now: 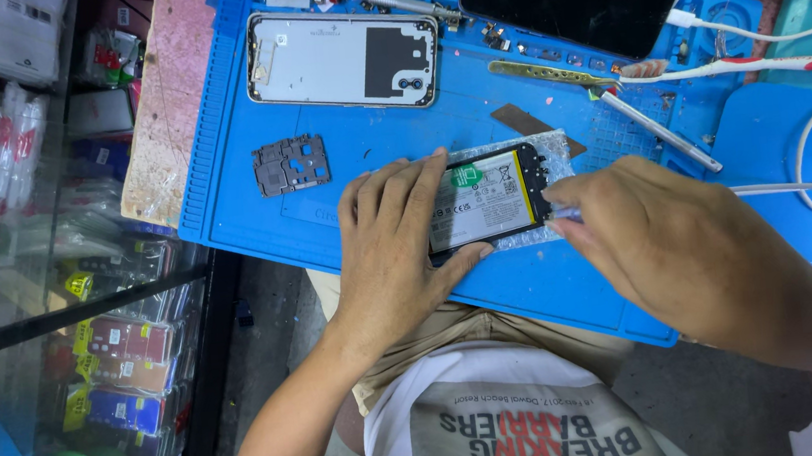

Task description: The person works on disassembled mobile phone components at a repair bench, using a screwdriver to remove or install small screws from the internal chassis. The person then picks up and handles a blue smartphone, turning it over to show its back and sides while holding it by hand.

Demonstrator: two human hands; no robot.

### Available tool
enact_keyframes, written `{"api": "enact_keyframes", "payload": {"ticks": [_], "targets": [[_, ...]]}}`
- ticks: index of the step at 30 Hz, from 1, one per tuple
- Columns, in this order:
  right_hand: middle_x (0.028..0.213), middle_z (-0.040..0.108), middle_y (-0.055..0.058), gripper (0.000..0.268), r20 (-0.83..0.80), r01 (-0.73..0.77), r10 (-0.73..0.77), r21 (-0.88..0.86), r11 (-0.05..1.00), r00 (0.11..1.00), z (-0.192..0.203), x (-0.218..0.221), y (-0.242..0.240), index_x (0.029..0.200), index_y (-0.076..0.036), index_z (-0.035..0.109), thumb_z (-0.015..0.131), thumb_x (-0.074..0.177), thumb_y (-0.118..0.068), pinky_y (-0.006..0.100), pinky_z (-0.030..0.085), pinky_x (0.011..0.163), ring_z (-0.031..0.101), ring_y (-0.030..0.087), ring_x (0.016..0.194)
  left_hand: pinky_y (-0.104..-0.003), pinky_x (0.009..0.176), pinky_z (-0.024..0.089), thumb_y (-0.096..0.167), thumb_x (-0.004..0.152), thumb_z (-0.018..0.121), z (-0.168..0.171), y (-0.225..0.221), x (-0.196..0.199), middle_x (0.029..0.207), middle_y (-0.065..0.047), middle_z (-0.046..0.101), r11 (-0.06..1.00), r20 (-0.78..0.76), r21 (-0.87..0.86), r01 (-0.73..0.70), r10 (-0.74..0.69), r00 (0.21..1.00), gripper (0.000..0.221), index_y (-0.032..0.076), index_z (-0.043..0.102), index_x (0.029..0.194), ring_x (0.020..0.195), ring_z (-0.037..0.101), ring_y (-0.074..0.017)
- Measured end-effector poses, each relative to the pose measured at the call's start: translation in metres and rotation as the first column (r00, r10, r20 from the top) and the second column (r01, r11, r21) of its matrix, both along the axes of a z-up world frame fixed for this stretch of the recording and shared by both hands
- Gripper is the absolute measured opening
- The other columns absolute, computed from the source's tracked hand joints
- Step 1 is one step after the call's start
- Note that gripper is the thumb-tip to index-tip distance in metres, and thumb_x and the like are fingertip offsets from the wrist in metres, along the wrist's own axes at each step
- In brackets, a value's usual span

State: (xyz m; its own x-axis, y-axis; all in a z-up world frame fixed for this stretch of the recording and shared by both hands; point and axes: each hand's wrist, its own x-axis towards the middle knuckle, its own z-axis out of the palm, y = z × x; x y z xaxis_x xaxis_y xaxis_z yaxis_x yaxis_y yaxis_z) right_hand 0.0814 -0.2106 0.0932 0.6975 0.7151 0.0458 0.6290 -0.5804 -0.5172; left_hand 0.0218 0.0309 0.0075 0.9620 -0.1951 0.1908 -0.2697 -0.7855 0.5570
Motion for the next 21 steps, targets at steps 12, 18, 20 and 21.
{"api": "enact_keyframes", "payload": {"ticks": [12,18,20,21], "targets": [[0.078,0.066,0.011,0.029,0.165,0.088,-0.048,-0.244,0.966,0.985,-0.01,-0.007,0.007,0.09,-0.005,0.057,0.074,0.093,-0.028,0.041,0.054,0.066,0.068,0.029,0.075,-0.054,0.117,0.028,0.046,0.078,0.085,0.002,0.0,0.002,0.141,-0.016,0.054,1.0,0.003,0.004,0.003,-0.003,1.0,0.096,0.001,0.043,0.152,0.136,0.045,-0.0354],[0.073,0.072,0.014,0.03,0.045,0.153,-0.148,-0.15,0.977,0.988,0.013,0.012,-0.001,0.091,-0.001,0.065,0.083,0.084,-0.024,0.039,0.054,0.053,0.074,0.028,0.066,-0.058,0.122,0.027,0.039,0.079,0.085,0.011,0.014,0.0,0.146,-0.021,0.049,0.997,0.069,-0.009,0.083,-0.082,0.994,0.091,0.002,0.043,0.151,0.14,0.042,-0.0392],[0.077,0.072,0.017,0.023,0.164,0.216,-0.21,-0.021,0.976,0.964,0.023,0.011,-0.014,0.096,0.002,0.065,0.081,0.09,-0.014,0.034,0.054,0.053,0.075,0.026,0.07,-0.057,0.116,0.031,0.04,0.076,0.085,0.017,0.03,-0.005,0.145,-0.022,0.048,0.995,0.093,0.082,0.06,-0.068,0.993,0.091,0.003,0.045,0.149,0.136,0.042,-0.0412],[0.079,0.073,0.018,0.02,0.217,0.247,-0.252,0.048,0.968,0.943,0.024,0.009,-0.019,0.098,0.004,0.066,0.08,0.093,-0.009,0.032,0.054,0.052,0.075,0.024,0.072,-0.056,0.114,0.033,0.04,0.075,0.086,0.02,0.039,-0.007,0.145,-0.023,0.048,0.99,0.104,0.13,0.053,-0.067,0.992,0.09,0.004,0.046,0.147,0.135,0.042,-0.0423]]}}
